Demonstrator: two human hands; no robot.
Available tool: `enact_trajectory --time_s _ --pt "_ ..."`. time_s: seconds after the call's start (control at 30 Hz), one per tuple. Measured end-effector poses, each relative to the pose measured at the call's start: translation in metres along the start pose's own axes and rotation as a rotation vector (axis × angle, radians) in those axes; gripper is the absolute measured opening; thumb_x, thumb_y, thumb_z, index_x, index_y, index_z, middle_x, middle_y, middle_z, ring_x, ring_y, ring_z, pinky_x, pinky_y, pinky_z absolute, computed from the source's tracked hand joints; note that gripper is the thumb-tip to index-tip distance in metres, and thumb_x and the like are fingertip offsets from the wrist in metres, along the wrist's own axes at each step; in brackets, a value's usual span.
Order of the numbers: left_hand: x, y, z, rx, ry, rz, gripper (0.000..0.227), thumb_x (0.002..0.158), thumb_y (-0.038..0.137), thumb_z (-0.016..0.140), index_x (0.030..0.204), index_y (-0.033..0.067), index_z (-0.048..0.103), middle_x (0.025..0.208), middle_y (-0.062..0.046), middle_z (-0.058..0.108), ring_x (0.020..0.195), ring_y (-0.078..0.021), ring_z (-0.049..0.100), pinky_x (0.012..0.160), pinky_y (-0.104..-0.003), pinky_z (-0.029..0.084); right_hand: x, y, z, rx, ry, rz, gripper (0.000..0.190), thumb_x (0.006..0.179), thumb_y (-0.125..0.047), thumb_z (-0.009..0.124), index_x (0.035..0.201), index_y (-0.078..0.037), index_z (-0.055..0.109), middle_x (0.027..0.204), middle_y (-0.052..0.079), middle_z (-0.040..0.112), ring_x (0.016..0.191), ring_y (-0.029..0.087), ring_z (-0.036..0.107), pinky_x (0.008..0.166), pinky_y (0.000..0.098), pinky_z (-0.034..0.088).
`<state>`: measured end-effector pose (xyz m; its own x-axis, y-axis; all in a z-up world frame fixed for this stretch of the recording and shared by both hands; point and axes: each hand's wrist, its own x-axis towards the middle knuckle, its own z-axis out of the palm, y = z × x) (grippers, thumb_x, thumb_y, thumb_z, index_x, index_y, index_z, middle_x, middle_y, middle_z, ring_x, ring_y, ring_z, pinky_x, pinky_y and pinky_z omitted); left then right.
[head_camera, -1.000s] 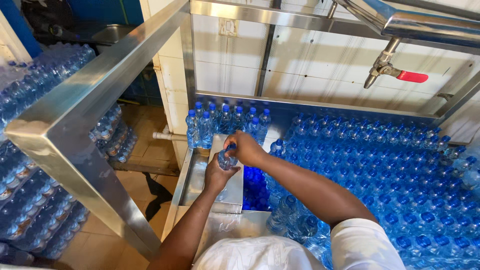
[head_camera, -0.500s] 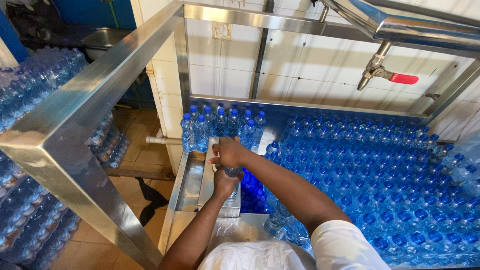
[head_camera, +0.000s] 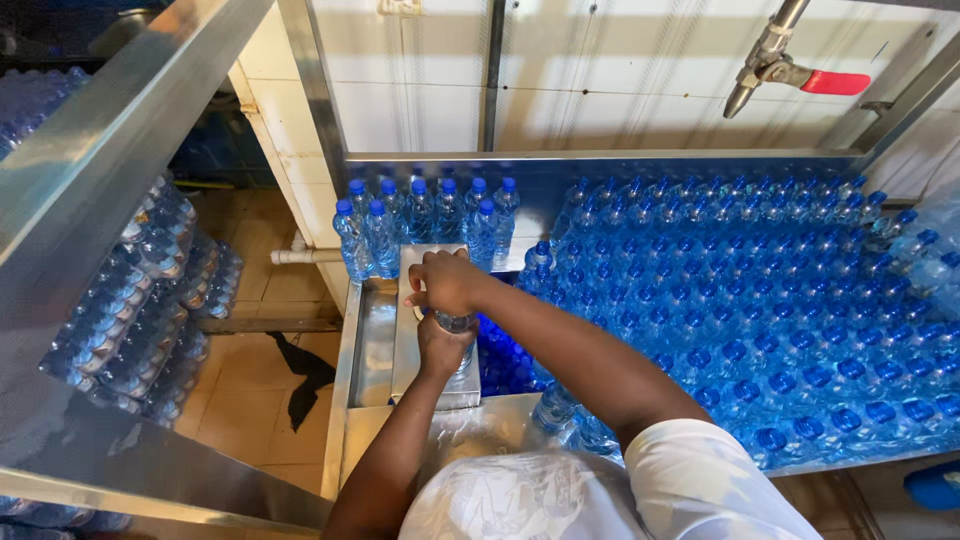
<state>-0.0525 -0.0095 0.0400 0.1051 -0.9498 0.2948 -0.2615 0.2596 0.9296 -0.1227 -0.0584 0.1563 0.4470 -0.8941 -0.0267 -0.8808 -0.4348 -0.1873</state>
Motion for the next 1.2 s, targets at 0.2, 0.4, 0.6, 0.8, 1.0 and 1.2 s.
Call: enact_trajectory --time_s 0.2,0.4,0.6,0.8,1.0,1.2 --pt "0.002 -0.005 -0.012 -0.03 -0.065 0.041 0.071 0.064 0.032 0.106 0.123 0.0078 0.076 0.113 -0.021 0.082 0.118 -0.0429 0.076 0.1 -0.056 0.061 -0.007 -0.011 -0.007 0.05 0.147 -0.096 0.027 0.106 -0.044 0.066 0.12 -0.021 0.066 0.113 0.012 0.068 0.115 0.039 0.066 0.097 0.0553 0.038" --pt "-0.001 0.001 -0.023 -0.048 -0.148 0.055 0.078 0.071 0.031 0.105 0.135 0.0033 0.069 0.124 -0.027 0.079 0.128 -0.0475 0.071 0.109 -0.061 0.058 -0.025 0.0 -0.018 0.24 0.434 -0.221 0.018 0.109 -0.028 0.059 0.124 -0.018 0.064 0.107 0.012 0.07 0.104 0.041 0.067 0.086 0.0539 0.045" --pt "0.001 -0.003 -0.025 -0.035 -0.215 -0.022 0.081 0.069 0.036 0.103 0.137 0.0088 0.067 0.128 -0.023 0.08 0.129 -0.0452 0.072 0.111 -0.061 0.058 -0.047 0.01 -0.005 -0.125 0.182 -0.284 0.022 0.11 -0.031 0.057 0.117 -0.011 0.063 0.11 0.018 0.067 0.088 0.051 0.074 0.078 0.063 0.061" --pt "0.0 -0.008 -0.025 0.013 -0.248 -0.022 0.078 0.073 0.038 0.101 0.137 0.0098 0.067 0.128 -0.024 0.08 0.129 -0.0466 0.072 0.11 -0.063 0.059 -0.039 0.005 -0.002 -0.113 0.081 -0.191 0.03 0.11 -0.039 0.052 0.127 -0.015 0.058 0.118 0.018 0.064 0.08 0.059 0.073 0.073 0.0695 0.061" --pt "0.002 -0.034 -0.031 -0.271 -0.414 -0.035 0.11 0.067 0.042 0.107 0.16 0.0169 0.053 0.159 -0.016 0.064 0.152 -0.0382 0.053 0.128 -0.06 0.041 -0.055 0.013 0.006 -0.038 0.141 -0.204 0.023 0.108 -0.018 0.046 0.129 -0.009 0.048 0.118 0.024 0.062 0.071 0.061 0.071 0.066 0.0695 0.06" --pt "0.004 -0.045 -0.053 -0.931 -0.492 -0.586 0.097 0.094 0.094 0.042 0.153 0.0187 0.056 0.157 -0.012 0.06 0.147 -0.0448 0.046 0.119 -0.059 0.033 -0.091 0.036 -0.013 0.09 0.442 -0.315 0.018 0.107 -0.012 0.054 0.124 -0.008 0.055 0.106 0.015 0.063 0.063 0.049 0.072 0.059 0.0597 0.061"
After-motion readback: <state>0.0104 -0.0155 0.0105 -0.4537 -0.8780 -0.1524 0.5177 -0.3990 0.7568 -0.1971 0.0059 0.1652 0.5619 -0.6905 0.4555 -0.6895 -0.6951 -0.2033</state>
